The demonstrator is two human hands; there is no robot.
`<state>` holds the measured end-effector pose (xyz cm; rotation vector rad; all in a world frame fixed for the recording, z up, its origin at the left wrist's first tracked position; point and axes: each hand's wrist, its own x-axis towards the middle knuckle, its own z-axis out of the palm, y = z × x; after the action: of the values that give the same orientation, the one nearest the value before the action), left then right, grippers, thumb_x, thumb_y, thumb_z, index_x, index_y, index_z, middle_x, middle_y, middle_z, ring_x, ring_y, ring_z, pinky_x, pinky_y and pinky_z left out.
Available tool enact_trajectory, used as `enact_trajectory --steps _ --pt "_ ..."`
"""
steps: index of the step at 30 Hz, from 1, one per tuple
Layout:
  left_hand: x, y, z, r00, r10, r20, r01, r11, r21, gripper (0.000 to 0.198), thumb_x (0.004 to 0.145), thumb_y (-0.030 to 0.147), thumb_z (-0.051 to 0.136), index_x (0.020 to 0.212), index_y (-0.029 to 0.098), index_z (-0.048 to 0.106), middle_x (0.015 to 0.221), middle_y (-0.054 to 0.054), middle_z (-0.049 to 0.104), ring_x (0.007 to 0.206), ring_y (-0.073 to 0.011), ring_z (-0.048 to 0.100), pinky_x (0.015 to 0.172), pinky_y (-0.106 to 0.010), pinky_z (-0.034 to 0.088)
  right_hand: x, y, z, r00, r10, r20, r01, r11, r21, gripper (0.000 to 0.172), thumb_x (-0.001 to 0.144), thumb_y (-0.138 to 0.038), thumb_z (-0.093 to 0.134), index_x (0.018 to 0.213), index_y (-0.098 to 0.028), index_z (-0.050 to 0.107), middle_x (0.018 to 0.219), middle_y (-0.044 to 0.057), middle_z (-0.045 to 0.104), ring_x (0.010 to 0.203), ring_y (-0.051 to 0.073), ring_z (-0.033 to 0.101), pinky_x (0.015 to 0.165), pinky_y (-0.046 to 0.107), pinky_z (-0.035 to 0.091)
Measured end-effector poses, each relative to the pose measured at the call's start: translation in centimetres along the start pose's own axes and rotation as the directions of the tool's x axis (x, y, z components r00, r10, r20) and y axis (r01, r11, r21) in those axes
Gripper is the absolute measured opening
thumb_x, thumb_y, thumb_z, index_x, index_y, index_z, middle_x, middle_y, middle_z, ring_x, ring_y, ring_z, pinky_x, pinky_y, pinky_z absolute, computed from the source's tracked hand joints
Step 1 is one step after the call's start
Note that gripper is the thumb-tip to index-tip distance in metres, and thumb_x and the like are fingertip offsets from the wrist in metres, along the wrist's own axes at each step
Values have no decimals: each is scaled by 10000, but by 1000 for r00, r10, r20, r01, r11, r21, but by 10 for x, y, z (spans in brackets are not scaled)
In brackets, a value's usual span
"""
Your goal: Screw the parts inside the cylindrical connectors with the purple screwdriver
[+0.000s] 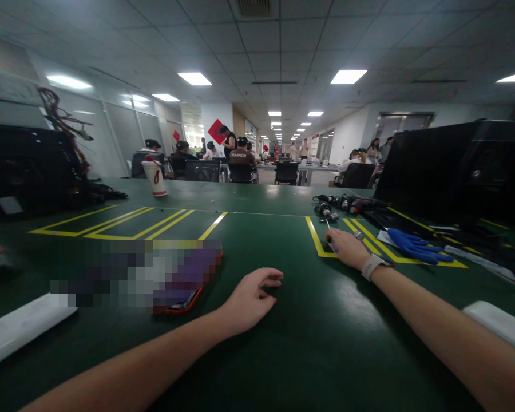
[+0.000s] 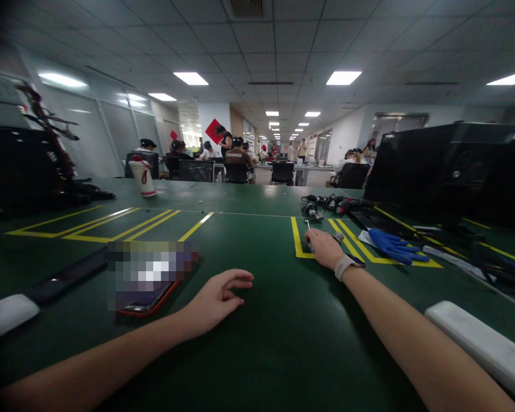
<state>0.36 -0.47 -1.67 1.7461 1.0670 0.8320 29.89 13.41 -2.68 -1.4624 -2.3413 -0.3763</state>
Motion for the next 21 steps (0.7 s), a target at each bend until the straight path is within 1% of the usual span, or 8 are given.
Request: enact_trajectory --steps 5,8,10,11,12,14,17,21 --pt "-4 5 0 999 20 41 -26 988 150 448 741 24 501 1164 170 505 1205 -109 547 1091 -210 546 803 -329 522 0 3 -1 985 155 -77 -158 987 -33 178 866 -268 498 958 -128 556 972 103 615 912 214 580 839 360 435" --pt "-9 11 2 990 122 71 -137 945 297 448 747 26 474 1164 186 505 1196 -84 540 1075 -189 547 786 -297 531 -3 10 -4 944 299 -136 -310 949 -63 174 870 -198 429 964 -111 547 977 153 609 976 267 560 871 392 395" --pt "-14 18 3 969 209 131 -246 867 434 453 755 36 465 1173 207 498 1216 -66 527 1049 -182 556 810 -309 523 -7 17 -5 912 384 -141 -397 915 -74 169 847 -137 429 965 -102 546 988 163 606 1012 283 545 875 411 385" --pt "-17 21 4 952 243 188 -306 802 512 443 765 47 464 1177 207 498 1226 -66 528 1075 -192 540 867 -338 495 -8 21 -5 897 423 -131 -434 897 -77 167 836 -120 441 963 -100 547 983 162 609 1008 283 549 861 413 395" --pt "-19 25 5 930 274 243 -366 729 579 441 768 51 463 1183 198 495 1229 -71 534 1104 -206 520 919 -368 460 -10 25 -4 881 459 -115 -469 880 -78 162 834 -119 456 964 -100 550 972 153 613 987 275 560 839 411 411" --pt "-23 31 7 893 290 344 -449 618 645 453 769 50 461 1198 193 482 1253 -76 529 1122 -213 508 938 -373 442 -12 31 -3 851 519 -82 -524 848 -78 154 854 -168 484 976 -105 553 947 117 617 914 238 586 784 393 449" --pt "-24 35 7 880 280 383 -474 552 686 431 790 68 448 1203 188 469 1259 -75 529 1105 -204 521 917 -351 456 -12 36 -1 830 555 -61 -558 827 -72 214 877 -273 506 1018 -116 548 984 75 599 866 186 591 763 369 476" --pt "-23 33 6 884 286 368 -467 541 699 410 802 83 441 1198 183 469 1243 -74 535 1085 -194 529 904 -333 464 -13 38 -3 850 522 -64 -525 849 -58 260 866 -292 535 1058 -116 541 1061 84 573 931 198 575 801 388 475"
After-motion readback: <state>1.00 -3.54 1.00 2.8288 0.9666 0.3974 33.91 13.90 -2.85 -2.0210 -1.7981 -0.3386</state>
